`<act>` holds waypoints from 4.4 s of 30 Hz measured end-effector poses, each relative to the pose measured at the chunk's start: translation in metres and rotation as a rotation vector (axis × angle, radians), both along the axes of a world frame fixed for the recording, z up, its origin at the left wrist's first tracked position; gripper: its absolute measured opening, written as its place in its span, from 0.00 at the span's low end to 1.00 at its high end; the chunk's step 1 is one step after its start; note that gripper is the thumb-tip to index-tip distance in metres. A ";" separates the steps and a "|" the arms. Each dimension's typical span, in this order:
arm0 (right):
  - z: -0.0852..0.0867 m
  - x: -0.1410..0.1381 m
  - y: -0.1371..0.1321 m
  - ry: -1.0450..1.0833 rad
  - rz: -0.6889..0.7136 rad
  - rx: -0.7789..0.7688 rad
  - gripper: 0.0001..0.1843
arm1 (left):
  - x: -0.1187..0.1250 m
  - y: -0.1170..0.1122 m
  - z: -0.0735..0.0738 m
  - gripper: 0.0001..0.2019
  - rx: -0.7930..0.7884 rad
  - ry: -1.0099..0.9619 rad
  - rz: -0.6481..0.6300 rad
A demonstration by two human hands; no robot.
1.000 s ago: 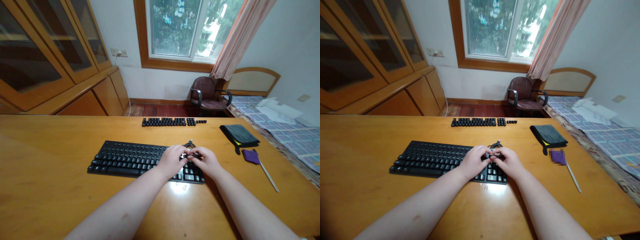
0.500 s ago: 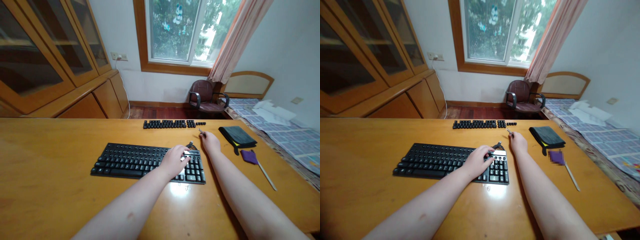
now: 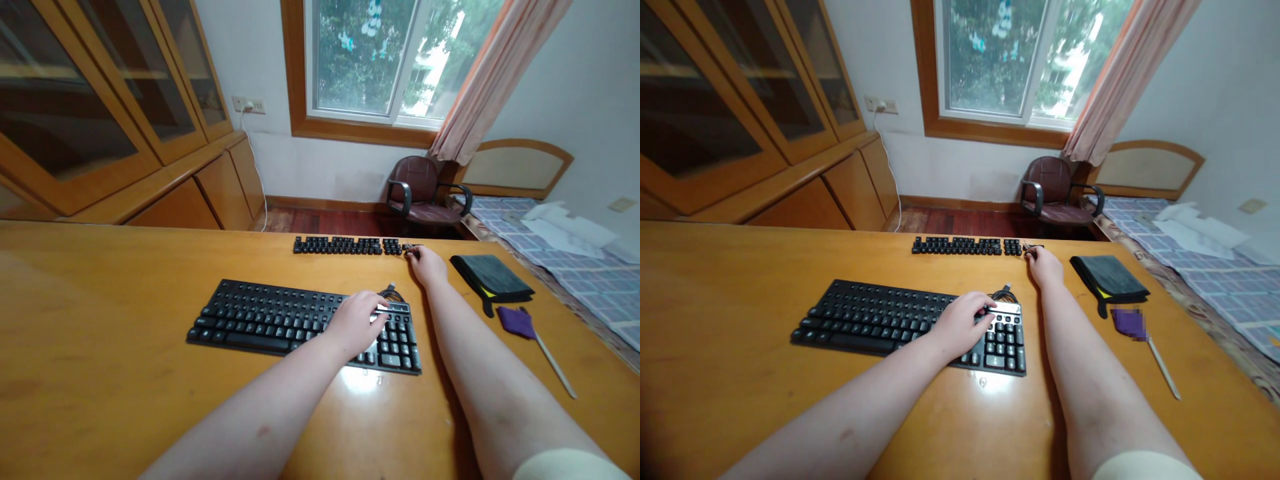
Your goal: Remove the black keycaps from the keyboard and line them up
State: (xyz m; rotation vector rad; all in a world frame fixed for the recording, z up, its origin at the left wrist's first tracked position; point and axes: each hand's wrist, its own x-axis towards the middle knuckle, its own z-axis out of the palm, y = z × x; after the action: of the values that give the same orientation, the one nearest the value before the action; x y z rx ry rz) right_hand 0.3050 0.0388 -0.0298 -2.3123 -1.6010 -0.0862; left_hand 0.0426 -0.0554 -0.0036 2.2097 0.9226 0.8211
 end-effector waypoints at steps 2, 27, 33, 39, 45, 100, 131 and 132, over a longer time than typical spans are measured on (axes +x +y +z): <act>0.000 0.001 0.001 -0.004 0.003 0.009 0.17 | -0.001 0.000 0.002 0.08 -0.011 0.006 -0.003; -0.007 0.005 0.004 -0.027 0.075 0.095 0.15 | -0.002 -0.001 0.008 0.08 -0.021 0.037 0.003; -0.004 0.002 0.004 -0.019 0.067 0.076 0.16 | -0.002 -0.001 0.006 0.08 -0.026 0.026 0.002; -0.004 0.002 0.003 -0.024 0.064 0.087 0.16 | -0.002 -0.001 0.005 0.08 -0.007 0.033 -0.003; -0.004 0.002 0.003 -0.043 0.073 0.080 0.16 | -0.002 -0.001 0.006 0.08 -0.008 0.037 -0.001; 0.032 -0.078 -0.117 0.964 0.708 0.214 0.09 | -0.004 -0.004 0.011 0.18 0.082 0.296 -0.049; 0.035 -0.086 -0.119 0.372 0.964 0.111 0.14 | -0.006 -0.005 0.016 0.14 0.148 0.373 -0.007; 0.035 -0.086 -0.118 0.396 0.964 0.110 0.13 | -0.006 -0.005 0.015 0.14 0.148 0.371 -0.004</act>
State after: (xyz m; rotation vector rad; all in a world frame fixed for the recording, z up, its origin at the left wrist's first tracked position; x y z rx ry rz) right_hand 0.2190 -0.0797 0.0053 -1.1681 -2.1902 0.4574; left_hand 0.0367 -0.0605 0.0119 2.5459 1.0557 0.4969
